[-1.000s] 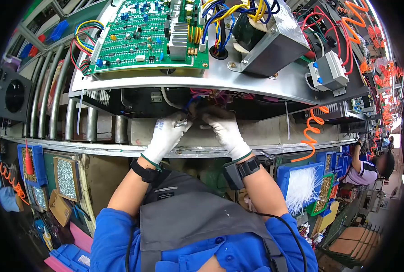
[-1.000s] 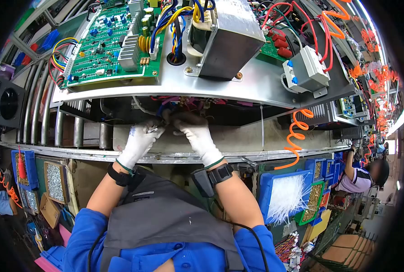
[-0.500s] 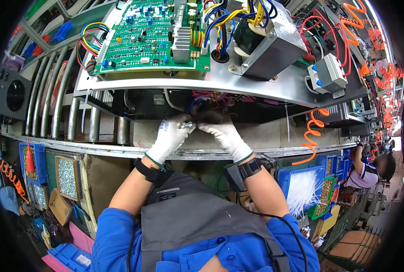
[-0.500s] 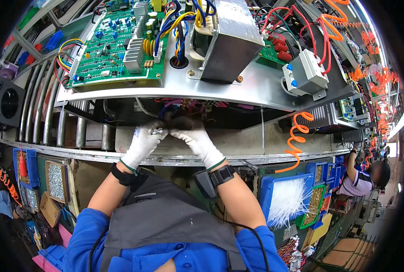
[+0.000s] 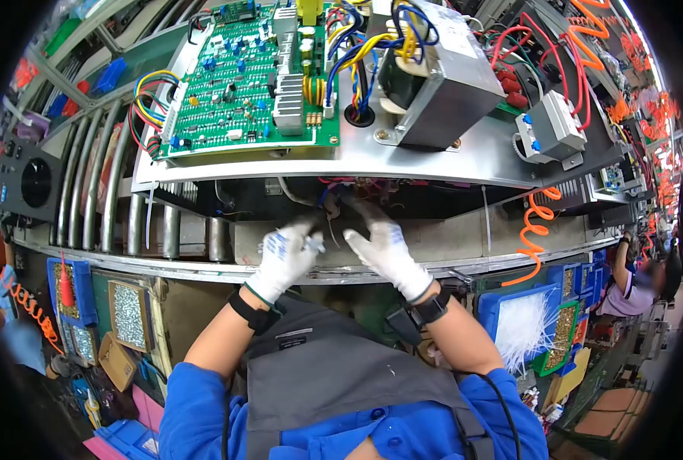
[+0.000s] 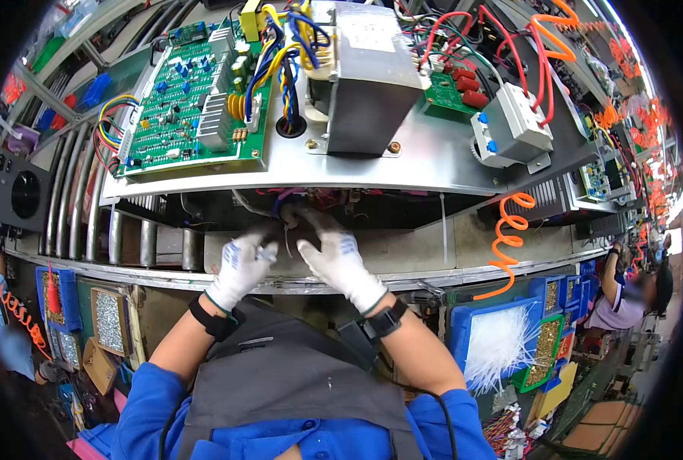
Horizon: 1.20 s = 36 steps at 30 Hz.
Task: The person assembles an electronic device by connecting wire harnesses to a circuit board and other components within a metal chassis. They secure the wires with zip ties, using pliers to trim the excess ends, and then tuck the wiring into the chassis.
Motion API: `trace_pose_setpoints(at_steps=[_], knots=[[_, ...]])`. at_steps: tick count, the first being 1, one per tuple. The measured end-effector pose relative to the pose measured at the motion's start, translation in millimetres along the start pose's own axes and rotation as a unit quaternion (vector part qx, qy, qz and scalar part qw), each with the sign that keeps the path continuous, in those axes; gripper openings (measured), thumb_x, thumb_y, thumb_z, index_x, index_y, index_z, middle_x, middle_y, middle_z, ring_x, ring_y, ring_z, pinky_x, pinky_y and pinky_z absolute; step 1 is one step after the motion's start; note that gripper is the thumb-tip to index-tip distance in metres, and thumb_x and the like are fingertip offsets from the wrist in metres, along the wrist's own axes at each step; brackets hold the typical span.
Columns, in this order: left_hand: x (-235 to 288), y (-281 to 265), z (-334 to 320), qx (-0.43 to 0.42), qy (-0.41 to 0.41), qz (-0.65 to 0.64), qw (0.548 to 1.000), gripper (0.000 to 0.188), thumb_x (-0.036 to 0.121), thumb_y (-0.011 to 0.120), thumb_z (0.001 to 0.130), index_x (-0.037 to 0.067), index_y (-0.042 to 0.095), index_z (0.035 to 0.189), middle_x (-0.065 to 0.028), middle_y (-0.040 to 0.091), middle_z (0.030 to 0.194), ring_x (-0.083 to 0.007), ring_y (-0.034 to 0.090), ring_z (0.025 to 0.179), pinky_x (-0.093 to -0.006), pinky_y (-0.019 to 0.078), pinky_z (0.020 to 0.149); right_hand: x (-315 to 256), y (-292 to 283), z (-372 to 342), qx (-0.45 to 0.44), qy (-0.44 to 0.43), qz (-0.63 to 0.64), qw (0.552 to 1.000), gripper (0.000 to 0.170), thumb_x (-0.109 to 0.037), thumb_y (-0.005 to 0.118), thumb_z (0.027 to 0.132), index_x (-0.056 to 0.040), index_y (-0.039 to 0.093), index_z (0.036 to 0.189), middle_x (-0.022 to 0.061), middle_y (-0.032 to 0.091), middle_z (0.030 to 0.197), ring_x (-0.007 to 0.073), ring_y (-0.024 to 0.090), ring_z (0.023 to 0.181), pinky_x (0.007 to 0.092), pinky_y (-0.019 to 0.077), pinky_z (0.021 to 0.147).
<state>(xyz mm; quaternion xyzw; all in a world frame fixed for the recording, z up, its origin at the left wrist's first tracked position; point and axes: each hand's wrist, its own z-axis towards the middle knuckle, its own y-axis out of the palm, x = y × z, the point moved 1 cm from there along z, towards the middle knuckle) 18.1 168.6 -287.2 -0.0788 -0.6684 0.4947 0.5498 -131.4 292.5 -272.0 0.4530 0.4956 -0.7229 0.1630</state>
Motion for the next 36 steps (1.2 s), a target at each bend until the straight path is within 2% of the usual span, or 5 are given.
trace_pose_setpoints(at_steps=[12,19,20,27,36], knots=[[7,34,14,0.072,0.270,0.167,0.945,0.015,0.014,0.052,0.086,0.006,0.063,0.091,-0.0073,0.059,0.066,-0.0288,0.057,0.059,-0.0373,0.0429,0.052,59,83,15,0.096,-0.054,0.078,0.991,0.055,-0.009,0.062,0.083,-0.0063,0.042,0.135,0.0163,0.059,0.122,0.0295,0.062,0.108,0.0332,0.0502,0.088],[27,-26,11,-0.301,-0.188,-0.382,0.853,0.045,0.049,0.047,0.096,0.005,0.060,0.091,0.0023,0.051,0.063,-0.0026,0.036,0.051,-0.0197,0.0293,0.047,27,33,12,-0.012,-0.019,0.127,0.992,0.044,-0.015,0.057,0.087,-0.0133,0.051,0.130,0.0152,0.063,0.115,0.0263,0.065,0.098,0.0384,0.0517,0.081],[24,-32,8,-0.330,-0.139,-0.386,0.850,0.048,0.050,0.047,0.096,0.004,0.061,0.095,0.0024,0.052,0.063,-0.0028,0.036,0.051,-0.0193,0.0282,0.047,-25,-12,8,-0.160,0.246,0.118,0.949,0.041,-0.015,0.058,0.087,-0.0097,0.055,0.128,0.0132,0.065,0.106,0.0146,0.063,0.092,0.0310,0.0517,0.077],[53,-20,-6,-0.453,-0.156,-0.432,0.765,0.033,0.040,0.056,0.093,0.007,0.061,0.090,0.0028,0.053,0.064,-0.0014,0.039,0.052,-0.0192,0.0285,0.045,-54,-36,-46,-0.096,0.143,0.302,0.938,0.017,-0.009,0.065,0.084,-0.0003,0.067,0.098,0.0072,0.062,0.093,0.0155,0.062,0.084,0.0285,0.0519,0.071],[14,-22,-19,-0.063,-0.055,0.075,0.994,0.019,0.017,0.054,0.091,0.003,0.062,0.103,-0.0141,0.065,0.088,-0.0220,0.063,0.074,-0.0313,0.0497,0.069,-1,-62,-79,0.090,0.151,0.410,0.895,0.018,-0.006,0.059,0.090,0.0028,0.061,0.106,0.0067,0.065,0.097,0.0121,0.063,0.086,0.0262,0.0516,0.078]])
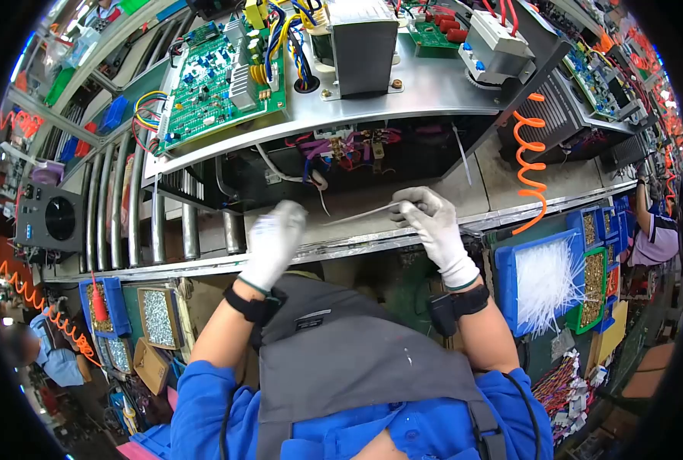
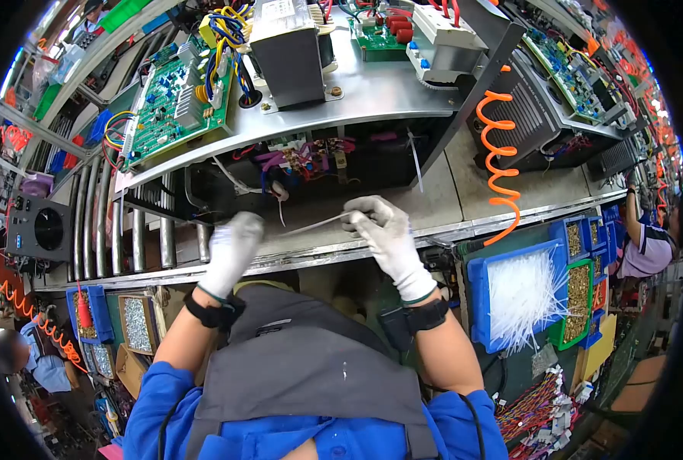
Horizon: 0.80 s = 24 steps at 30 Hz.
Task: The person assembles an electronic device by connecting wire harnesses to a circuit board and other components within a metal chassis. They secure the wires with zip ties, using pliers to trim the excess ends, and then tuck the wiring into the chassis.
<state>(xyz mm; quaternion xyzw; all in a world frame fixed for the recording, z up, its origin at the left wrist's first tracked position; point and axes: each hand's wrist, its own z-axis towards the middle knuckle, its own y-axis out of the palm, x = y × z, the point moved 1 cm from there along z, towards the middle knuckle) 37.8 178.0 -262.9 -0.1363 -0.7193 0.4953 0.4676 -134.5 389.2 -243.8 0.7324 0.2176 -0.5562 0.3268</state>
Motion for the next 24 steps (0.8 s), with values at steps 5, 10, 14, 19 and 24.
trace_pose_setpoints(at_steps=[5,10,14,19,24], knots=[[54,-23,-4,-0.157,0.045,-0.156,0.974,0.033,0.025,0.059,0.089,0.005,0.061,0.115,-0.0111,0.066,0.084,-0.0183,0.063,0.071,-0.0316,0.0491,0.067,13,30,4,-0.085,0.003,-0.007,0.996,0.015,-0.002,0.055,0.090,0.0028,0.060,0.104,0.0054,0.064,0.096,0.0104,0.062,0.087,0.0250,0.0506,0.078],[23,13,4,-0.152,0.121,-0.055,0.979,0.017,0.019,0.056,0.086,0.007,0.064,0.094,-0.0118,0.063,0.070,-0.0271,0.064,0.068,-0.0351,0.0486,0.066,6,51,27,-0.081,-0.244,-0.411,0.875,0.015,-0.009,0.058,0.084,-0.0058,0.063,0.098,0.0085,0.065,0.094,0.0216,0.062,0.083,0.0343,0.0493,0.070],[24,9,9,-0.118,0.093,-0.056,0.987,0.022,0.025,0.055,0.087,0.006,0.065,0.086,-0.0167,0.064,0.075,-0.0334,0.064,0.070,-0.0402,0.0487,0.065,29,51,37,-0.153,-0.213,-0.559,0.787,0.011,-0.009,0.057,0.084,-0.0049,0.064,0.091,0.0122,0.064,0.092,0.0338,0.061,0.082,0.0403,0.0500,0.071],[-40,39,30,0.034,-0.178,-0.539,0.822,0.013,0.012,0.065,0.085,0.006,0.060,0.095,0.0010,0.054,0.063,-0.0065,0.046,0.049,-0.0250,0.0378,0.046,62,-13,75,0.092,-0.006,-0.399,0.912,0.015,-0.019,0.059,0.087,-0.0053,0.063,0.090,0.0138,0.065,0.083,0.0259,0.063,0.074,0.0363,0.0493,0.069],[-16,56,37,0.128,-0.090,-0.480,0.863,0.019,0.010,0.068,0.083,0.009,0.056,0.098,0.0047,0.053,0.069,-0.0011,0.041,0.049,-0.0198,0.0295,0.041,90,5,82,0.052,-0.010,-0.274,0.960,0.014,-0.016,0.062,0.086,-0.0044,0.063,0.094,0.0085,0.063,0.081,0.0171,0.055,0.073,0.0310,0.0466,0.069]])
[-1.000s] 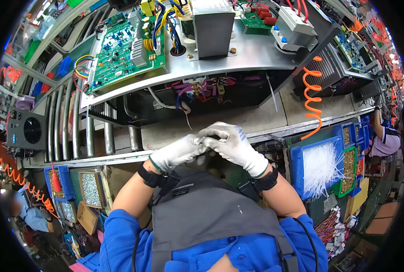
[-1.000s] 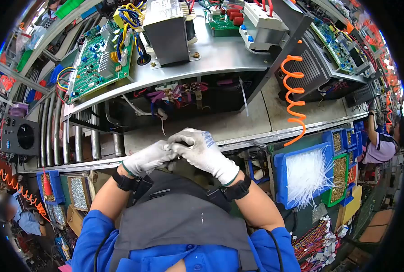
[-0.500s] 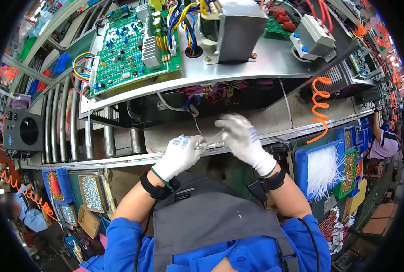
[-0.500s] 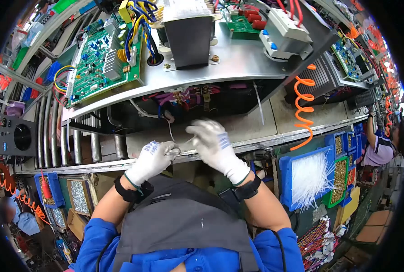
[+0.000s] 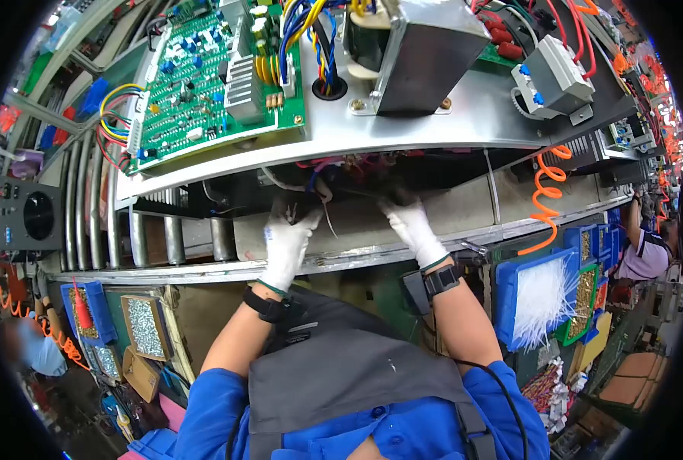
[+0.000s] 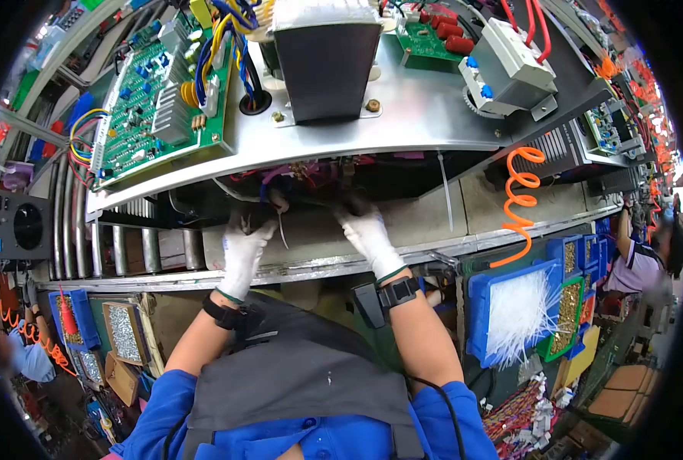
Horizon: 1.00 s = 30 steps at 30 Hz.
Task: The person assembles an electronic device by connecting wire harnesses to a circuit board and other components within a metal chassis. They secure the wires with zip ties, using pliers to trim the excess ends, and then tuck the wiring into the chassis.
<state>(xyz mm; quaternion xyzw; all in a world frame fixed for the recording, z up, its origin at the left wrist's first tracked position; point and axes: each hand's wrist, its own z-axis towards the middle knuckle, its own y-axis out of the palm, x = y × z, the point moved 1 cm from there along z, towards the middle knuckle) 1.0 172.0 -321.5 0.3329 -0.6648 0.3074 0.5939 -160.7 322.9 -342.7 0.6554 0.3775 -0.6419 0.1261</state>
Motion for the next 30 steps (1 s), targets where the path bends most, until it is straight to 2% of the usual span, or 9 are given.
trace_pose_setpoints(at_steps=[1,3,5,7,11,16,18,21,30], knots=[[-2,1,2,0.002,0.008,0.004,1.000,0.019,0.010,0.068,0.083,0.009,0.056,0.098,0.0047,0.053,0.069,-0.0011,0.041,0.049,-0.0198,0.0295,0.041,-4,5,2,0.003,-0.030,0.039,0.999,0.014,-0.015,0.063,0.086,-0.0043,0.062,0.095,0.0068,0.062,0.081,0.0154,0.052,0.073,0.0298,0.0462,0.070],[-4,3,2,-0.030,-0.139,-0.059,0.988,0.019,0.010,0.069,0.083,0.010,0.057,0.097,0.0049,0.053,0.070,-0.0009,0.039,0.048,-0.0196,0.0285,0.042,-2,12,9,-0.023,-0.037,0.046,0.998,0.015,-0.015,0.063,0.085,-0.0042,0.062,0.095,0.0086,0.063,0.082,0.0183,0.056,0.075,0.0313,0.0467,0.073],[2,3,5,-0.065,-0.103,-0.111,0.986,0.017,0.011,0.069,0.085,0.010,0.057,0.097,0.0051,0.053,0.067,-0.0011,0.036,0.046,-0.0196,0.0238,0.040,-16,17,14,-0.066,-0.082,0.033,0.994,0.017,-0.016,0.064,0.083,-0.0035,0.062,0.094,0.0106,0.064,0.084,0.0217,0.059,0.078,0.0335,0.0473,0.075],[-4,-4,12,-0.152,-0.211,-0.355,0.898,0.013,0.012,0.066,0.088,0.011,0.058,0.098,0.0055,0.053,0.066,-0.0022,0.033,0.044,-0.0203,0.0196,0.038,-20,23,20,-0.063,-0.085,0.000,0.994,0.019,-0.018,0.064,0.081,-0.0030,0.064,0.093,0.0122,0.065,0.087,0.0242,0.061,0.082,0.0348,0.0476,0.078],[-13,5,16,-0.090,-0.141,-0.232,0.958,0.011,0.013,0.063,0.090,0.011,0.062,0.100,0.0037,0.059,0.073,-0.0027,0.031,0.042,-0.0214,0.0189,0.038,-30,44,25,-0.069,-0.047,0.011,0.996,0.020,-0.018,0.066,0.080,-0.0024,0.066,0.092,0.0118,0.066,0.085,0.0201,0.062,0.081,0.0326,0.0478,0.077],[-2,4,29,-0.123,-0.196,-0.241,0.943,0.014,0.012,0.064,0.087,0.007,0.062,0.100,0.0037,0.059,0.071,-0.0012,0.032,0.042,-0.0203,0.0191,0.038,-34,59,29,-0.095,0.072,0.167,0.979,0.023,-0.011,0.062,0.088,-0.0004,0.064,0.107,0.0026,0.065,0.093,0.0107,0.059,0.082,0.0230,0.0473,0.071],[9,7,23,-0.085,-0.200,-0.137,0.966,0.014,0.012,0.065,0.086,0.006,0.062,0.098,0.0046,0.055,0.068,-0.0011,0.033,0.042,-0.0201,0.0199,0.038,-31,62,24,-0.075,0.109,0.234,0.963,0.023,-0.012,0.064,0.086,0.0002,0.064,0.105,0.0019,0.064,0.092,0.0100,0.058,0.081,0.0241,0.0475,0.070],[22,9,9,-0.077,-0.152,-0.286,0.943,0.010,0.012,0.065,0.086,0.007,0.060,0.093,0.0055,0.046,0.060,-0.0033,0.027,0.040,-0.0220,0.0189,0.038,-23,60,20,-0.065,0.163,0.324,0.929,0.030,-0.012,0.068,0.083,0.0010,0.061,0.109,0.0022,0.063,0.093,0.0085,0.057,0.080,0.0234,0.0473,0.069],[3,9,18,-0.113,-0.187,-0.324,0.921,0.011,0.007,0.062,0.087,0.011,0.052,0.088,0.0055,0.039,0.057,-0.0051,0.027,0.038,-0.0221,0.0191,0.037,-23,64,30,-0.069,0.153,0.306,0.937,0.025,-0.016,0.070,0.079,-0.0018,0.065,0.100,0.0001,0.061,0.081,0.0069,0.054,0.068,0.0222,0.0439,0.060]])
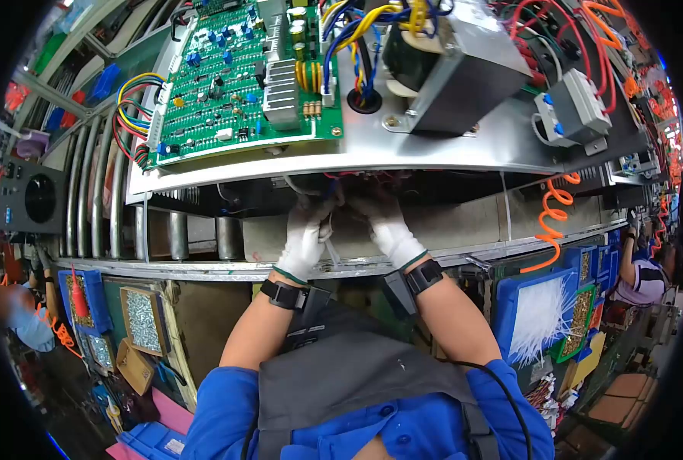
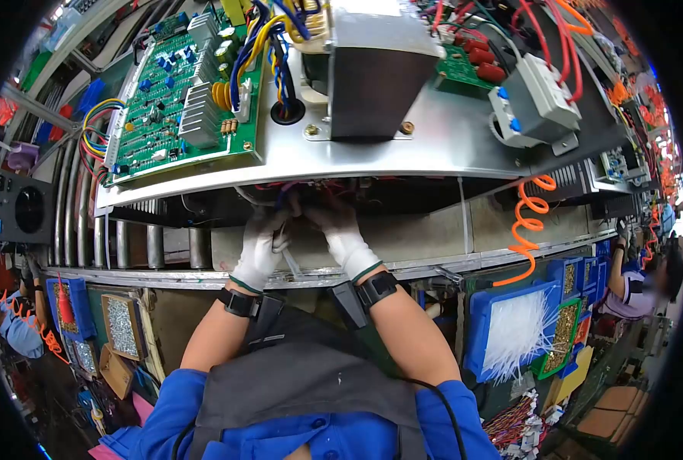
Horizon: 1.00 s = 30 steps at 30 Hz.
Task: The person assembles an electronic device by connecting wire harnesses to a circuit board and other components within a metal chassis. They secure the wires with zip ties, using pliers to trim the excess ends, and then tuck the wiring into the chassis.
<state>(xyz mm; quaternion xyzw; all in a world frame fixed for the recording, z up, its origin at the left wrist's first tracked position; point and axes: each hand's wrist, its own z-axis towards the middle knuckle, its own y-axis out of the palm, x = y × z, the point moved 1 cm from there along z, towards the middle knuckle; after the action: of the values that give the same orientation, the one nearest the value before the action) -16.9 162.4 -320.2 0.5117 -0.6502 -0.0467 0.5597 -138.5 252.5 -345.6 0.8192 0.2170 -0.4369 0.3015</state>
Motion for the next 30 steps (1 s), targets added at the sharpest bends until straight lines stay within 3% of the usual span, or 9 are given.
trace_pose_setpoints(at_steps=[3,5,15,18,20,24,25,27,30], knots=[[-8,4,-4,0.044,0.021,-0.006,0.999,0.006,0.007,0.059,0.088,0.010,0.054,0.089,0.0038,0.042,0.062,-0.0049,0.028,0.041,-0.0210,0.0206,0.038,3,-4,-5,-0.001,-0.014,0.029,0.999,0.023,-0.017,0.070,0.079,-0.0020,0.065,0.095,0.0005,0.061,0.077,0.0076,0.054,0.063,0.0231,0.0436,0.056],[-14,1,-4,0.064,0.034,-0.022,0.997,0.001,0.008,0.056,0.090,0.009,0.055,0.090,0.0025,0.044,0.067,-0.0045,0.028,0.043,-0.0199,0.0218,0.040,0,-10,-3,-0.036,0.010,-0.025,0.999,0.025,-0.014,0.063,0.087,-0.0063,0.063,0.110,0.0041,0.064,0.104,0.0135,0.061,0.093,0.0302,0.0512,0.082],[-3,-23,8,-0.030,-0.081,-0.102,0.991,0.003,0.005,0.055,0.091,0.006,0.055,0.088,0.0008,0.043,0.059,-0.0054,0.031,0.041,-0.0211,0.0230,0.039,-2,-3,2,0.002,0.011,0.024,1.000,0.013,-0.009,0.069,0.079,-0.0017,0.066,0.089,0.0039,0.063,0.077,0.0114,0.057,0.062,0.0257,0.0463,0.056],[0,-24,8,-0.019,-0.052,-0.048,0.997,0.007,0.005,0.055,0.090,0.006,0.054,0.083,0.0005,0.043,0.059,-0.0069,0.031,0.040,-0.0225,0.0241,0.039,11,-15,10,-0.012,0.004,-0.053,0.998,0.014,-0.010,0.067,0.082,-0.0020,0.066,0.094,0.0055,0.066,0.085,0.0141,0.062,0.072,0.0272,0.0495,0.063],[0,-59,23,-0.108,0.055,0.306,0.944,0.005,0.002,0.061,0.075,0.002,0.059,0.080,-0.0056,0.053,0.064,-0.0132,0.048,0.047,-0.0291,0.0352,0.045,7,-15,3,-0.018,-0.005,-0.129,0.991,0.017,-0.010,0.063,0.084,-0.0031,0.066,0.100,0.0067,0.069,0.092,0.0169,0.065,0.080,0.0284,0.0519,0.069],[49,-51,24,-0.294,0.243,0.480,0.790,0.007,0.007,0.056,0.075,0.001,0.057,0.071,-0.0053,0.051,0.060,-0.0130,0.048,0.048,-0.0272,0.0339,0.045,-13,2,-38,0.080,-0.369,-0.442,0.813,0.020,-0.016,0.064,0.082,-0.0102,0.070,0.100,0.0147,0.068,0.093,0.0291,0.067,0.082,0.0377,0.0528,0.073],[49,-48,22,-0.290,0.241,0.475,0.795,0.007,0.007,0.056,0.075,0.001,0.057,0.071,-0.0053,0.051,0.060,-0.0130,0.048,0.048,-0.0272,0.0339,0.045,-19,5,-47,0.060,-0.400,-0.469,0.785,0.021,-0.014,0.063,0.081,-0.0107,0.070,0.101,0.0143,0.068,0.090,0.0294,0.067,0.081,0.0381,0.0531,0.072],[48,-42,22,-0.150,-0.091,0.254,0.951,0.016,0.007,0.053,0.081,0.002,0.054,0.066,-0.0017,0.048,0.056,-0.0086,0.042,0.045,-0.0233,0.0284,0.042,-28,13,-44,0.020,-0.391,-0.489,0.780,0.020,-0.012,0.063,0.081,-0.0086,0.069,0.100,0.0145,0.068,0.089,0.0303,0.066,0.081,0.0367,0.0528,0.071],[34,-48,19,-0.198,-0.067,0.190,0.959,0.026,0.006,0.049,0.085,0.005,0.049,0.059,0.0020,0.041,0.053,-0.0047,0.034,0.042,-0.0217,0.0230,0.040,-38,26,-34,-0.027,-0.392,-0.516,0.761,0.018,-0.010,0.064,0.080,-0.0067,0.067,0.098,0.0148,0.067,0.087,0.0312,0.066,0.080,0.0357,0.0522,0.070]])
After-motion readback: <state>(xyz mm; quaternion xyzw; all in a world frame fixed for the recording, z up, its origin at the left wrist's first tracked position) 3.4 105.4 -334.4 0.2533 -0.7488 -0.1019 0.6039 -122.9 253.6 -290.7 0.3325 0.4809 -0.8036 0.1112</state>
